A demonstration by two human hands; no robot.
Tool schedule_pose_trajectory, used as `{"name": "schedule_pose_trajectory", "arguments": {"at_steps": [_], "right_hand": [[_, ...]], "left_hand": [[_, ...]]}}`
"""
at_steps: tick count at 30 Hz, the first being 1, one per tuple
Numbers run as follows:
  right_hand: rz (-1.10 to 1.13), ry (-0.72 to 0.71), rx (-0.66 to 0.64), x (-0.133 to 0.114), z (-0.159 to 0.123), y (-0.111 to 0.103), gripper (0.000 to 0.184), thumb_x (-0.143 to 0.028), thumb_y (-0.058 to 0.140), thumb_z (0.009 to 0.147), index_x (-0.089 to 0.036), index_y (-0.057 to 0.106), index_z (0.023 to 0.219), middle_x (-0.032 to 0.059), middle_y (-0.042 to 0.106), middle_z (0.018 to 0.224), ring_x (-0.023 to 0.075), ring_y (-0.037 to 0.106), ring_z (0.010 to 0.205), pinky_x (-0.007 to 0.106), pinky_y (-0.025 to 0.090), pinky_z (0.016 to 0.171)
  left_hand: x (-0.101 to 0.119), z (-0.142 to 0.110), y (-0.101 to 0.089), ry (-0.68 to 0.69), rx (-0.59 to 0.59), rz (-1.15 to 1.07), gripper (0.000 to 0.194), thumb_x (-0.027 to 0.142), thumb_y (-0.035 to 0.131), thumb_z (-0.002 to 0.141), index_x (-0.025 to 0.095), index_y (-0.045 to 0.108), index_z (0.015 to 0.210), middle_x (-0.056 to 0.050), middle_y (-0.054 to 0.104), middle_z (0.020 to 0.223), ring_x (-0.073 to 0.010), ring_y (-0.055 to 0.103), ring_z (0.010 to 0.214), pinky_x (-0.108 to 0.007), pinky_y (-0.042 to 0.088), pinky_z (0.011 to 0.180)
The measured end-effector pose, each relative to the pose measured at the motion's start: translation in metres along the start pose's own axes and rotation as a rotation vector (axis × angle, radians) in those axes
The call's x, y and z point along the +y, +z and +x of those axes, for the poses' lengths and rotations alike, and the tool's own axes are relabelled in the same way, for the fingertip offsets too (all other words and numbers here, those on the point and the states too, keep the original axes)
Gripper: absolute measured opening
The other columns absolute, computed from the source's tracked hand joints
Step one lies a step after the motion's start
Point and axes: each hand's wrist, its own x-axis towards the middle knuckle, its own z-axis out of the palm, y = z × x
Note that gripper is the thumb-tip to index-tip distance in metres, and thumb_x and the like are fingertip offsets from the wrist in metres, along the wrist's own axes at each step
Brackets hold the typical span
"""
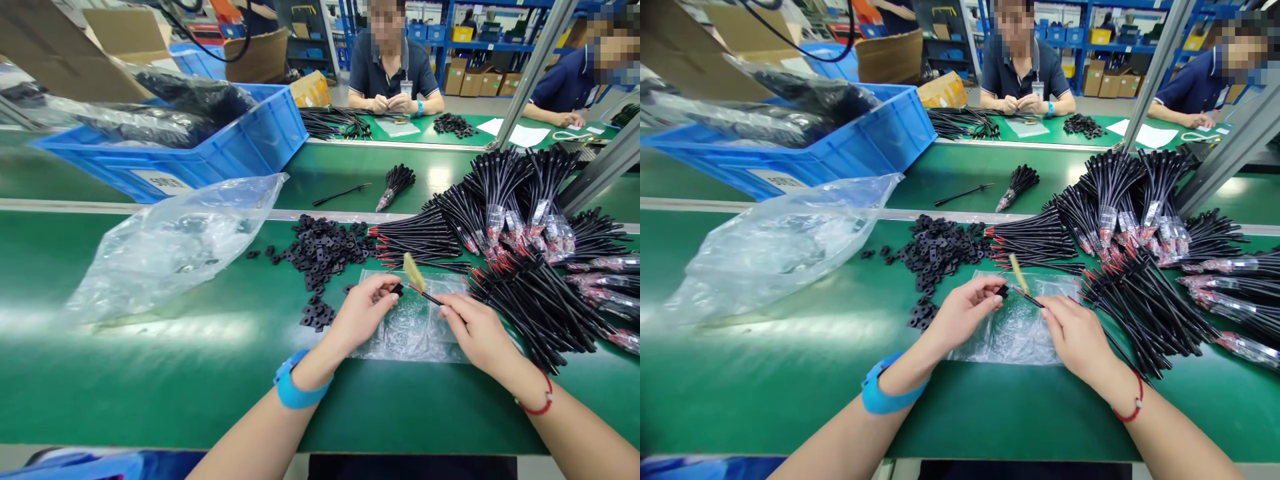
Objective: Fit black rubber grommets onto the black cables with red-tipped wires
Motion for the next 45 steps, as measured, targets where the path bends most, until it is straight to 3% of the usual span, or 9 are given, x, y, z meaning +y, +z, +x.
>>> {"name": "schedule_pose_trajectory", "arguments": {"at_steps": [5, 10, 13, 16, 19, 23, 29, 36, 45], "right_hand": [[-0.151, 0.037, -0.136, 0.006, 0.001, -0.002, 0.03, -0.021, 0.037, 0.094, -0.019, 0.064, 0.107, 0.0066, 0.069, 0.1, 0.0209, 0.065, 0.091, 0.035, 0.051, 0.082], [-0.032, -0.099, -0.273, 0.002, 0.0, -0.009, 0.029, -0.02, 0.04, 0.093, -0.023, 0.062, 0.111, 0.0029, 0.068, 0.097, 0.0168, 0.065, 0.084, 0.029, 0.051, 0.076], [-0.051, -0.069, -0.181, 0.004, 0.002, -0.006, 0.029, -0.02, 0.039, 0.093, -0.022, 0.06, 0.113, 0.0039, 0.067, 0.101, 0.0165, 0.064, 0.087, 0.029, 0.051, 0.077], [-0.274, 0.038, -0.056, 0.009, 0.008, 0.005, 0.03, -0.018, 0.039, 0.093, -0.018, 0.059, 0.116, 0.0083, 0.065, 0.103, 0.0196, 0.063, 0.088, 0.031, 0.05, 0.076], [-0.452, 0.042, -0.168, 0.008, 0.012, 0.014, 0.031, -0.015, 0.04, 0.091, -0.019, 0.061, 0.114, 0.0079, 0.064, 0.091, 0.0189, 0.062, 0.077, 0.029, 0.049, 0.066], [-0.344, -0.063, -0.302, 0.002, 0.008, 0.009, 0.031, -0.015, 0.042, 0.092, -0.024, 0.063, 0.112, 0.004, 0.061, 0.088, 0.0155, 0.061, 0.076, 0.026, 0.048, 0.067], [-0.247, -0.086, -0.211, 0.004, 0.001, 0.008, 0.034, -0.015, 0.039, 0.092, -0.022, 0.058, 0.119, 0.0051, 0.061, 0.095, 0.0159, 0.06, 0.081, 0.027, 0.049, 0.073], [-0.594, -0.127, -0.307, -0.01, 0.005, 0.026, 0.034, -0.011, 0.048, 0.088, -0.022, 0.063, 0.116, 0.0088, 0.062, 0.091, 0.0181, 0.06, 0.076, 0.024, 0.047, 0.059], [-0.028, -0.025, -0.066, 0.005, 0.0, 0.014, 0.031, -0.022, 0.038, 0.095, -0.019, 0.063, 0.112, 0.0066, 0.066, 0.094, 0.0173, 0.063, 0.084, 0.029, 0.051, 0.076]], "left_hand": [[-0.004, 0.001, -0.004, 0.042, 0.044, 0.11, 0.026, 0.021, 0.057, 0.079, 0.018, 0.061, 0.105, -0.005, 0.061, 0.091, -0.0163, 0.056, 0.082, -0.031, 0.048, 0.076], [-0.002, 0.0, -0.007, 0.033, 0.063, 0.119, 0.026, 0.021, 0.055, 0.08, 0.017, 0.059, 0.106, -0.004, 0.059, 0.09, -0.0162, 0.055, 0.084, -0.032, 0.046, 0.079], [0.0, 0.0, -0.008, 0.036, 0.073, 0.126, 0.026, 0.021, 0.055, 0.081, 0.017, 0.059, 0.106, -0.004, 0.059, 0.091, -0.0163, 0.056, 0.085, -0.032, 0.046, 0.08], [0.002, -0.001, -0.007, 0.041, 0.072, 0.136, 0.025, 0.021, 0.055, 0.08, 0.018, 0.059, 0.105, -0.004, 0.059, 0.09, -0.0161, 0.056, 0.084, -0.032, 0.047, 0.079], [0.004, 0.0, -0.005, 0.052, 0.051, 0.168, 0.024, 0.019, 0.054, 0.08, 0.017, 0.06, 0.103, -0.003, 0.061, 0.089, -0.0155, 0.057, 0.082, -0.03, 0.047, 0.077], [0.0, 0.002, -0.005, 0.04, 0.045, 0.235, 0.022, 0.015, 0.053, 0.078, 0.018, 0.061, 0.099, -0.003, 0.062, 0.086, -0.0152, 0.058, 0.078, -0.029, 0.048, 0.074], [-0.01, 0.007, -0.008, -0.003, 0.087, 0.313, 0.022, 0.014, 0.052, 0.078, 0.018, 0.06, 0.098, -0.002, 0.06, 0.081, -0.015, 0.057, 0.076, -0.028, 0.048, 0.072], [-0.01, 0.007, -0.006, 0.003, 0.085, 0.26, 0.02, 0.015, 0.053, 0.077, 0.018, 0.06, 0.096, -0.001, 0.059, 0.08, -0.0149, 0.057, 0.075, -0.028, 0.048, 0.071], [-0.005, 0.004, -0.001, 0.038, 0.031, 0.192, 0.021, 0.016, 0.054, 0.078, 0.018, 0.059, 0.098, -0.001, 0.059, 0.082, -0.0144, 0.057, 0.077, -0.029, 0.048, 0.073]]}}
